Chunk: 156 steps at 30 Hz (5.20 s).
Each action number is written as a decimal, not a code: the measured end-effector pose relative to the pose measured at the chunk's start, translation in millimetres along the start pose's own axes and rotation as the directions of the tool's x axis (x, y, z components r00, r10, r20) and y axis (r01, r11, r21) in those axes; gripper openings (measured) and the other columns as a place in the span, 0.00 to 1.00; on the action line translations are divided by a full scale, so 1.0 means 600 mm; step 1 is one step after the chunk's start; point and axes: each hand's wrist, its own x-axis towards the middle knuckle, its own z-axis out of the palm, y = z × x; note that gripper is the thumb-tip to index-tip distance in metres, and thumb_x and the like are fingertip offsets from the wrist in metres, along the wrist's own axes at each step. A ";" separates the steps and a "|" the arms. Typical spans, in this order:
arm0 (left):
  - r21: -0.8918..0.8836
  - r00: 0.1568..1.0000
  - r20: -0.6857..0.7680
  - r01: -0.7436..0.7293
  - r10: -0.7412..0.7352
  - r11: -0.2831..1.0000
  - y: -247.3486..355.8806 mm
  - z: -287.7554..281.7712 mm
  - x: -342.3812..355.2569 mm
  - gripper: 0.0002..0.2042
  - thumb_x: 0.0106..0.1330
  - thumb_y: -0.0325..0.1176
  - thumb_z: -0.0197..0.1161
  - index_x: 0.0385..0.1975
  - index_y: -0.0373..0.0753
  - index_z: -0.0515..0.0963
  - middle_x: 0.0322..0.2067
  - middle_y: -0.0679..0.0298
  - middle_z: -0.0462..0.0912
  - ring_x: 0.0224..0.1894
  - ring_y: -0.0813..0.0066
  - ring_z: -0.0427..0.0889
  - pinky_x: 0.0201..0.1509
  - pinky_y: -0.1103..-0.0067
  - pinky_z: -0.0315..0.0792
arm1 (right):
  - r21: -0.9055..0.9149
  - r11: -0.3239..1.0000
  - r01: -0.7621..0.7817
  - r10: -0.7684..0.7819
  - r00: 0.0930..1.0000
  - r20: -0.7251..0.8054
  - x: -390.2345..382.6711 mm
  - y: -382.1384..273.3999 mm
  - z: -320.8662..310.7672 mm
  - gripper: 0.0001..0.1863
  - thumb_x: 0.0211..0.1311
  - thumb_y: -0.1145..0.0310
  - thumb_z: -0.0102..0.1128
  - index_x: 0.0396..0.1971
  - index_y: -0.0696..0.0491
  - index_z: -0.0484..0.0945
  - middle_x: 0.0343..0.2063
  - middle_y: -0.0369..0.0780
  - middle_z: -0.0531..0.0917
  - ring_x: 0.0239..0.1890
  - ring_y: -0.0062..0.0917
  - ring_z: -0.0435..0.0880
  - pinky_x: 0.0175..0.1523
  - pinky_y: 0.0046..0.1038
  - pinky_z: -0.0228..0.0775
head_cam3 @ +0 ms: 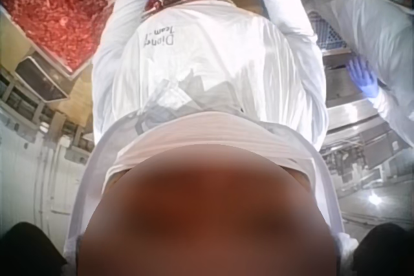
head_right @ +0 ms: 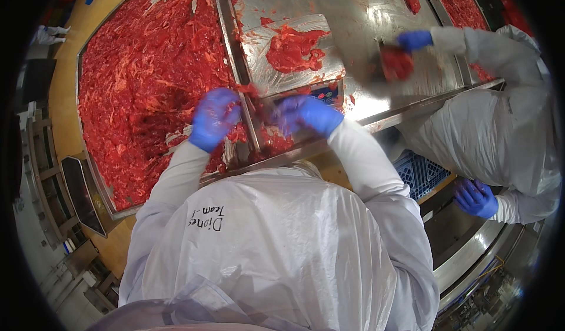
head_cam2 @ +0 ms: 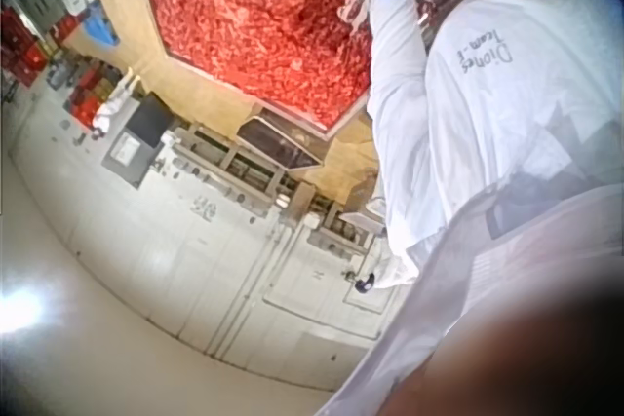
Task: The person uses a knife to cut portions of raw red meat from a large pile on a metal tray. They place the cut pieces onto a digital scale to weigh them, then transfer the weighed portions into a white bag held by another person.
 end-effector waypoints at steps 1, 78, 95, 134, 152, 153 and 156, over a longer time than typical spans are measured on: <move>0.160 0.985 -0.121 0.143 -0.124 0.977 -0.051 -0.006 -0.018 0.22 0.59 0.35 0.72 0.53 0.37 0.81 0.53 0.49 0.81 0.57 0.47 0.79 0.63 0.60 0.76 | -0.131 0.991 -0.022 0.031 0.997 0.071 -0.006 0.019 0.010 0.17 0.66 0.74 0.67 0.53 0.61 0.83 0.33 0.39 0.88 0.35 0.22 0.86 0.48 0.24 0.79; -0.443 0.983 -0.038 0.143 -0.178 0.885 0.055 0.047 0.090 0.04 0.56 0.23 0.65 0.30 0.36 0.79 0.31 0.55 0.80 0.37 0.57 0.82 0.43 0.69 0.77 | 0.217 0.951 0.221 -0.215 0.975 -0.055 -0.003 0.000 0.018 0.18 0.77 0.56 0.61 0.52 0.57 0.81 0.40 0.39 0.85 0.39 0.22 0.84 0.51 0.30 0.80; -0.298 0.903 0.428 0.094 0.045 0.950 0.021 0.001 0.026 0.09 0.55 0.26 0.68 0.36 0.37 0.83 0.37 0.54 0.83 0.43 0.54 0.85 0.49 0.65 0.79 | 0.311 0.915 0.258 -0.215 0.962 -0.166 0.022 -0.049 0.031 0.15 0.71 0.63 0.68 0.48 0.58 0.81 0.37 0.38 0.84 0.39 0.23 0.84 0.51 0.30 0.81; -0.041 0.989 0.087 -0.117 0.120 0.992 0.037 0.022 0.166 0.07 0.57 0.25 0.66 0.35 0.39 0.81 0.35 0.56 0.82 0.41 0.53 0.83 0.48 0.65 0.79 | 0.242 0.957 0.163 -0.153 0.986 -0.058 0.023 -0.039 -0.028 0.20 0.73 0.59 0.63 0.53 0.60 0.80 0.34 0.37 0.85 0.38 0.23 0.86 0.53 0.28 0.79; -0.304 0.983 0.121 0.167 -0.136 0.938 0.008 0.019 0.145 0.07 0.56 0.25 0.67 0.34 0.35 0.82 0.35 0.50 0.84 0.40 0.52 0.86 0.48 0.66 0.79 | 0.267 0.963 0.041 -0.029 0.998 -0.047 0.031 -0.080 -0.006 0.10 0.71 0.65 0.68 0.43 0.56 0.81 0.33 0.35 0.82 0.34 0.22 0.82 0.48 0.31 0.82; -0.297 0.982 0.128 0.168 -0.136 0.940 0.010 0.017 0.145 0.07 0.56 0.25 0.67 0.34 0.35 0.82 0.35 0.52 0.84 0.39 0.55 0.85 0.47 0.67 0.79 | 0.265 0.964 0.027 -0.025 1.000 -0.012 0.033 -0.082 -0.009 0.10 0.70 0.65 0.69 0.43 0.55 0.81 0.33 0.35 0.82 0.34 0.22 0.82 0.48 0.31 0.82; -0.303 0.979 0.144 0.185 -0.147 0.935 0.011 0.010 0.144 0.08 0.55 0.27 0.68 0.34 0.35 0.81 0.33 0.56 0.83 0.37 0.62 0.85 0.44 0.70 0.78 | 0.305 0.952 0.032 -0.016 0.998 -0.054 0.078 -0.095 -0.004 0.11 0.70 0.65 0.69 0.44 0.56 0.80 0.33 0.35 0.82 0.34 0.22 0.82 0.47 0.32 0.82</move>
